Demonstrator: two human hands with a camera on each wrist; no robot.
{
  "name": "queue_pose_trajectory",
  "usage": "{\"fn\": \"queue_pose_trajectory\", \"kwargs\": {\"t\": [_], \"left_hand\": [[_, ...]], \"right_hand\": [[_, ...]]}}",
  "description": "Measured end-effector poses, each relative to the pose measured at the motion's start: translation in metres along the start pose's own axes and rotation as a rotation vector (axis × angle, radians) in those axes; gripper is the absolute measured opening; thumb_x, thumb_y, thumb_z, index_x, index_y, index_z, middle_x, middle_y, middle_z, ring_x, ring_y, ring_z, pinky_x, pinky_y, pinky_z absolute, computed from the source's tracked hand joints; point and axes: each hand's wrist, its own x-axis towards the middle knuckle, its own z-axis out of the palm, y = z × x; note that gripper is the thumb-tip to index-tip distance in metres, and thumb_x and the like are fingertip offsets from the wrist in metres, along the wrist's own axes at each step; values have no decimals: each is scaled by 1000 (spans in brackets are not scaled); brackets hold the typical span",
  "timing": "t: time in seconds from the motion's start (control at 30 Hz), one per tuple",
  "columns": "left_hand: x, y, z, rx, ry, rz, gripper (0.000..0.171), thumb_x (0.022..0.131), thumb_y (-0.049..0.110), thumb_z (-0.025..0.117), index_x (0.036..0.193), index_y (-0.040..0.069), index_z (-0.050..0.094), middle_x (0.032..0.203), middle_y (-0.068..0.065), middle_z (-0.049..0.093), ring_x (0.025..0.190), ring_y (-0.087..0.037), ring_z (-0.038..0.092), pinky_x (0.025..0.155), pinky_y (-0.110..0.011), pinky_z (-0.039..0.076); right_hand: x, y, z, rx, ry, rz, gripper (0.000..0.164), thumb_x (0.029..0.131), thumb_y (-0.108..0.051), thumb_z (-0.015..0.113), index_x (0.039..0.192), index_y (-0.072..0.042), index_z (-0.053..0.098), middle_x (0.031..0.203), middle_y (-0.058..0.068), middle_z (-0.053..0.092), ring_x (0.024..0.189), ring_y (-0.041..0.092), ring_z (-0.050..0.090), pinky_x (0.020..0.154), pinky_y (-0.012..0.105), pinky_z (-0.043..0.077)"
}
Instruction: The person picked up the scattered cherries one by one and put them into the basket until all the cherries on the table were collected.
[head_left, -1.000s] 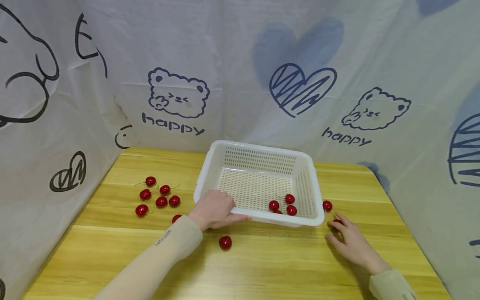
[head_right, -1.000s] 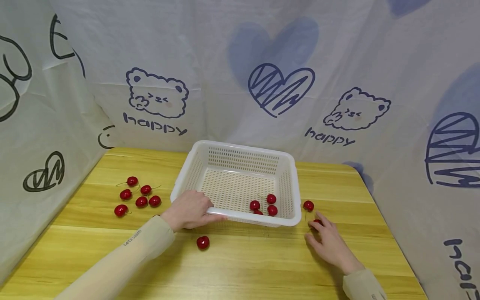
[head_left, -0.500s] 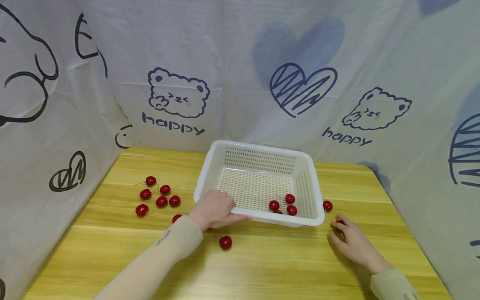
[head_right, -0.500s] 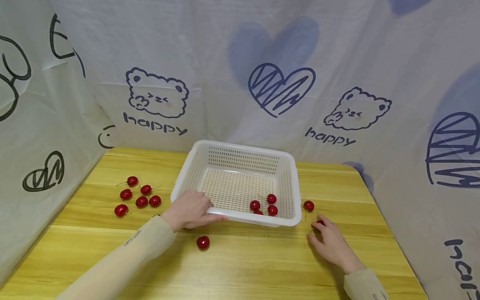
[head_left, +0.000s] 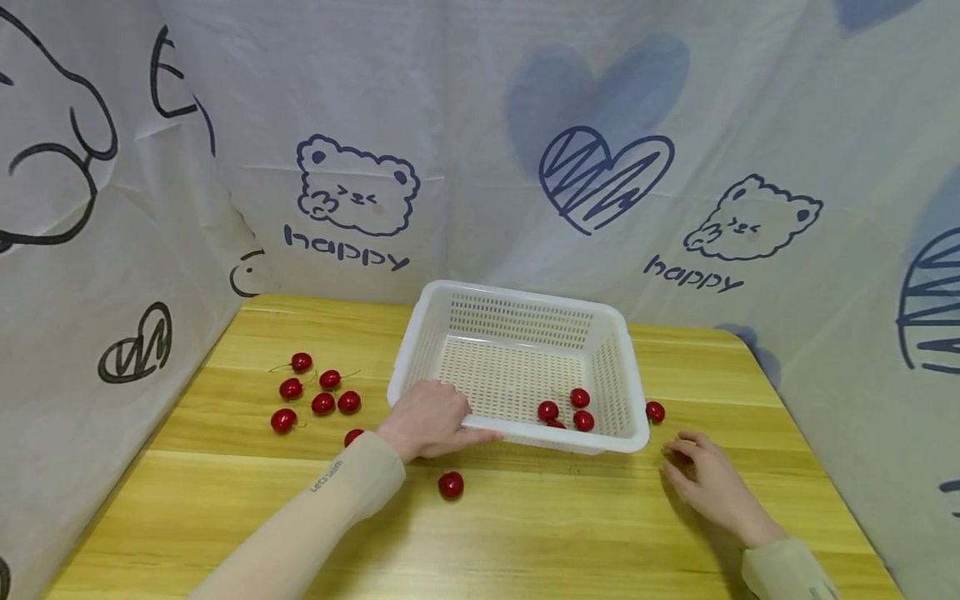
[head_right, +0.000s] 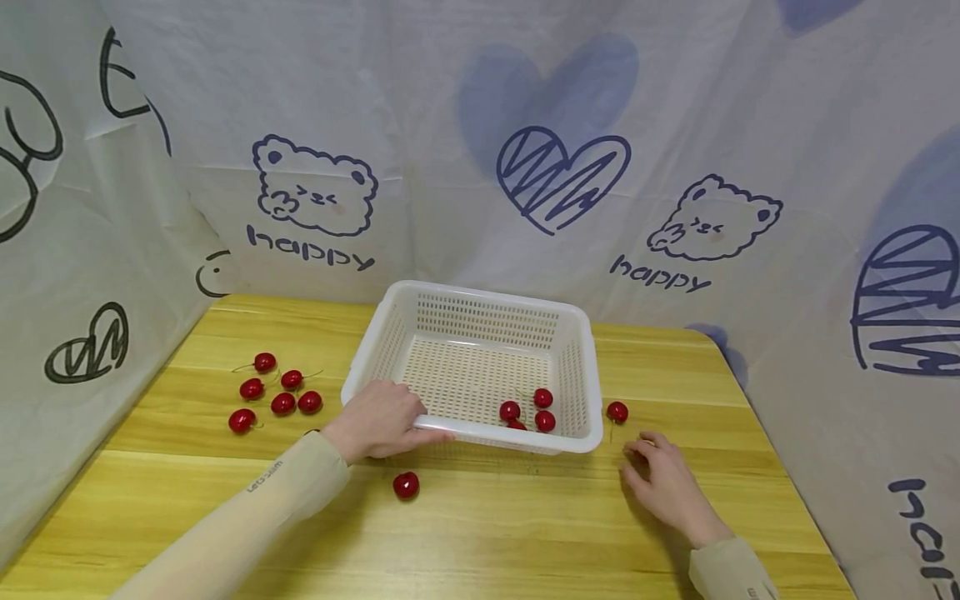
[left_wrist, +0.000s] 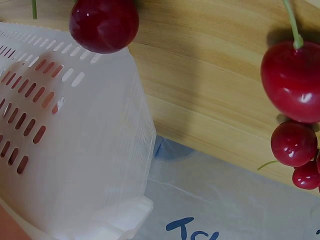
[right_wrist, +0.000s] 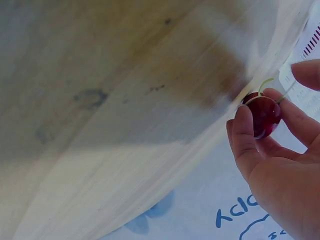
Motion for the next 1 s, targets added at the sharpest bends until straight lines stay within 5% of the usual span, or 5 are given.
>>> {"fn": "queue_pose_trajectory", "kwargs": {"t": [0.43, 1.0], "left_hand": [[0, 0, 0, 0, 9, 2, 64, 83, 77, 35, 51, 23, 45, 43, 9, 38, 41, -7, 35, 43, -24, 36], [1, -1, 2, 7, 17, 6, 65, 83, 78, 33, 51, 23, 45, 43, 9, 39, 41, -7, 35, 42, -24, 35]], "right_hand": [[3, 0, -3, -25, 67, 7, 31, 71, 8, 70, 102, 4, 64, 94, 16, 59, 80, 27, 60, 67, 41, 54], [16, -8, -18, 33, 74, 86, 27, 83, -11, 70, 103, 6, 62, 75, 6, 63, 62, 12, 55, 52, 27, 49]]}}
